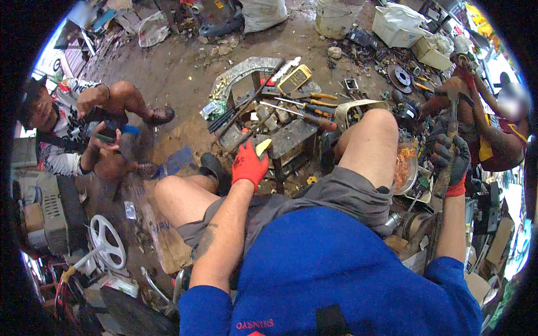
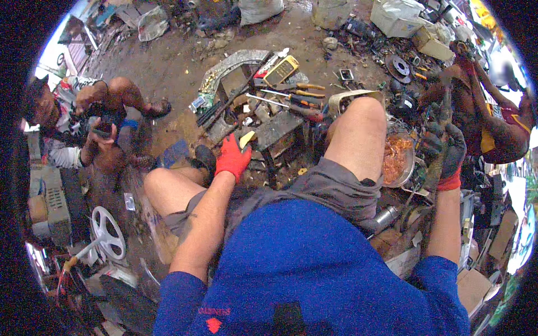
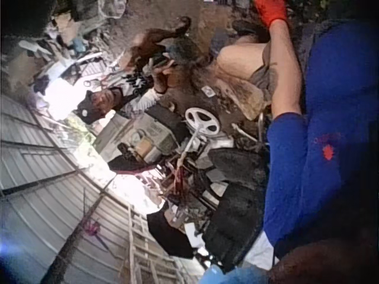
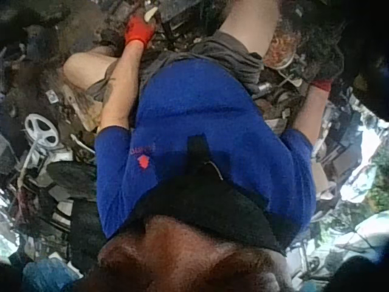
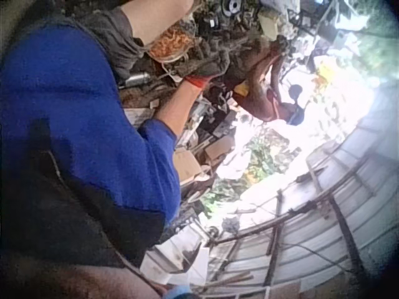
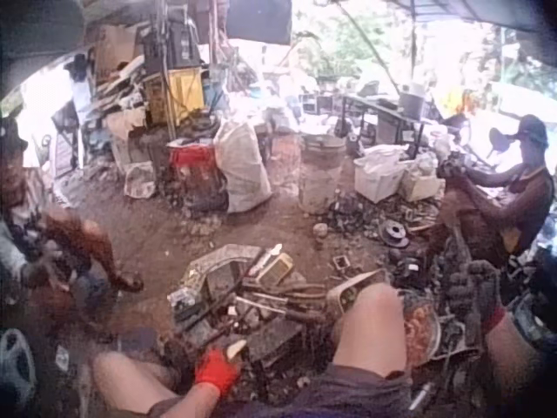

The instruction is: The person uses a hammer to break apart electronic components, including circuit boards and plastic casings, while sitting on the ground. They separate the pieces and place them into a nearby container.

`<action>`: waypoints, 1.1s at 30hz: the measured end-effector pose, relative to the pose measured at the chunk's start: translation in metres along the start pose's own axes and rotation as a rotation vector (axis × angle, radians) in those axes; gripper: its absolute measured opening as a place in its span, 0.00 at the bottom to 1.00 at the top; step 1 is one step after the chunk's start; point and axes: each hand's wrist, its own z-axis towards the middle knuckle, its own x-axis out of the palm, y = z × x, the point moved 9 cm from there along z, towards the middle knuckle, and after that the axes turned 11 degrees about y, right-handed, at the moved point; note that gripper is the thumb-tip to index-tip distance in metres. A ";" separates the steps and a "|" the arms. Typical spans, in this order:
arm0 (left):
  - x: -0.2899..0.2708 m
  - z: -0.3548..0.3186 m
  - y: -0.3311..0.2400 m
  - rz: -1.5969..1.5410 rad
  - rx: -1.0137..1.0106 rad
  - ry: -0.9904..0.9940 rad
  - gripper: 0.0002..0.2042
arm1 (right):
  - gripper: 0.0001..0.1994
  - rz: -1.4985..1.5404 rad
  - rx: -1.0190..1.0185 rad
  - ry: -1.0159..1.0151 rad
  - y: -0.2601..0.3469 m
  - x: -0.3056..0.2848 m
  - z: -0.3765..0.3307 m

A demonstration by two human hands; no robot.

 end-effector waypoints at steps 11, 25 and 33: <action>0.010 -0.007 0.024 -0.114 -0.109 0.071 0.34 | 0.19 -1.012 0.256 -0.216 -0.125 0.061 0.058; 0.017 -0.006 0.018 -0.012 -0.085 0.102 0.24 | 0.31 -1.548 0.323 0.118 -0.300 0.055 0.078; 0.007 -0.001 0.008 0.008 -0.130 0.139 0.25 | 0.27 -1.433 0.553 0.147 -0.343 -0.007 0.087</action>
